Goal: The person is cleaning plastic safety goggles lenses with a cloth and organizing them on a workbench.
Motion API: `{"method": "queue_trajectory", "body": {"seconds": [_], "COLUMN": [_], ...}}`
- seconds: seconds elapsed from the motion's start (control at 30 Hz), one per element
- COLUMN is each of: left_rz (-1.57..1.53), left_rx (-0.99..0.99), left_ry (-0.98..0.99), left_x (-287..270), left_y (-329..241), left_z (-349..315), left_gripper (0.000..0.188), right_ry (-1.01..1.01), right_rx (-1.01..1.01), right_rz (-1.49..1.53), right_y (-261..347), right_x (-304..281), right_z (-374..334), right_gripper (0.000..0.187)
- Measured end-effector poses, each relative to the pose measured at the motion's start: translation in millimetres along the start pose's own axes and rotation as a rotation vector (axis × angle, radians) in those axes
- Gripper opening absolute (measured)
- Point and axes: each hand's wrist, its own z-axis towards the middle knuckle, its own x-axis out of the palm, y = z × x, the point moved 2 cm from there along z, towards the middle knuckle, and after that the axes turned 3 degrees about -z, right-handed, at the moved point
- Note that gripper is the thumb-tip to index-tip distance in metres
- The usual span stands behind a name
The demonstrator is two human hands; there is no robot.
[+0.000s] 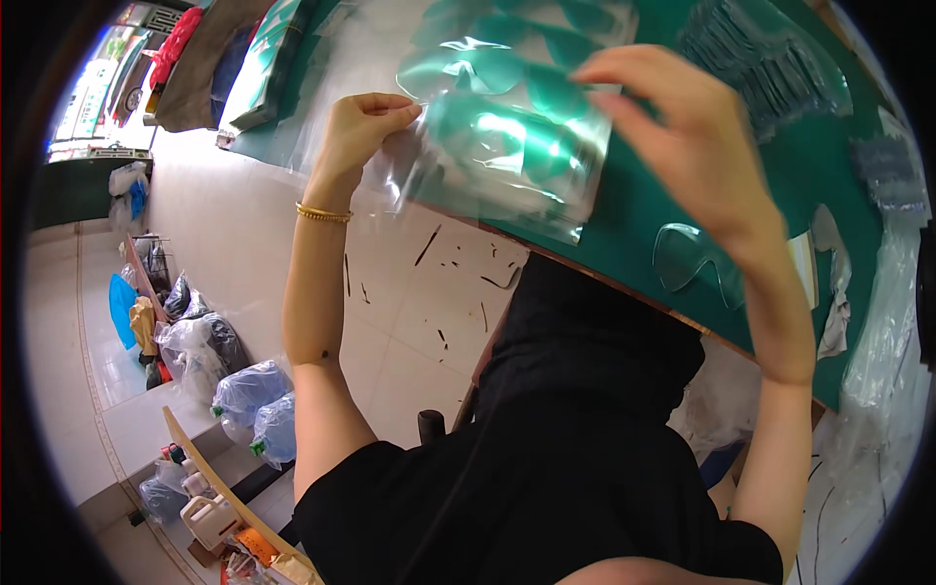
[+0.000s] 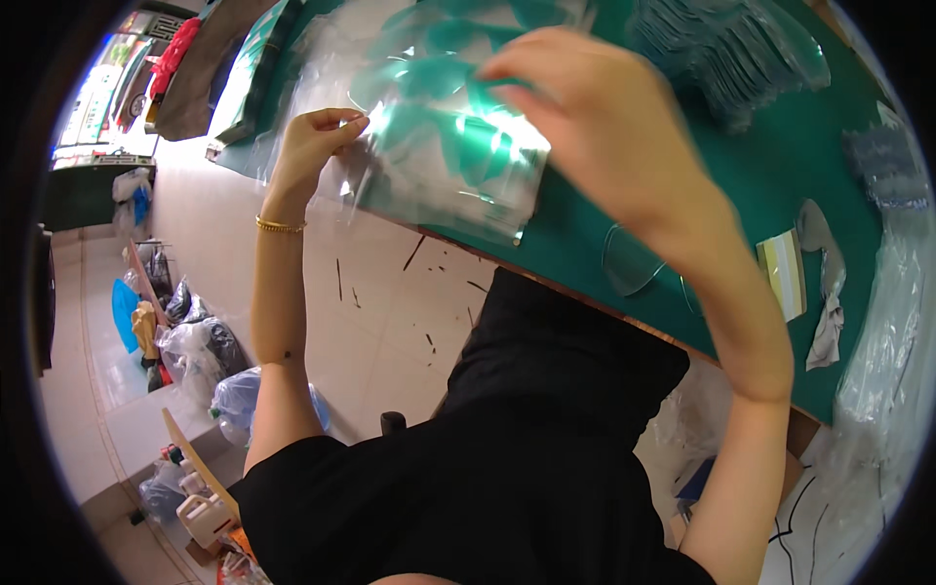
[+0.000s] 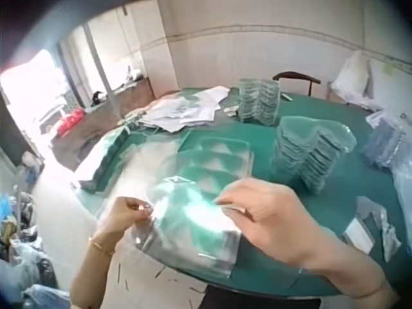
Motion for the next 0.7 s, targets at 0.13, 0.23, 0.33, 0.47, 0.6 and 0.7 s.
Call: {"method": "queue_trajectory", "body": {"seconds": [0.13, 0.23, 0.33, 0.47, 0.6, 0.7], "left_rz": [-0.217, -0.393, -0.349, -0.276, -0.101, 0.217], "left_rx": [0.148, 0.289, 0.383, 0.397, 0.278, 0.263], "left_ry": [0.043, 0.067, 0.1, 0.117, 0.008, -0.242], "left_x": [5.8, 18.5, 17.7, 22.6, 20.6, 18.8], "left_y": [-10.3, -26.2, -21.4, -20.3, 9.5, 18.1], "left_z": [-10.1, -21.4, -15.4, -14.8, 1.8, 7.0], "left_gripper": [0.022, 0.018, 0.015, 0.015, 0.031, 0.054], "right_ry": [-0.035, 0.049, 0.142, 0.037, -0.299, -0.509], "right_rx": [-0.171, -0.089, -0.062, -0.035, 0.203, 0.136], "right_rz": [0.04, 0.086, 0.113, 0.138, 0.104, -0.028], "right_y": [-4.1, 4.2, 5.0, -4.0, -2.3, -6.0], "right_x": [84.6, 101.0, 96.7, 73.4, 4.4, -34.0], "right_z": [50.7, 69.7, 79.0, 74.2, 68.0, 54.1], "right_gripper": [0.021, 0.019, 0.03, 0.02, 0.013, 0.014]}}
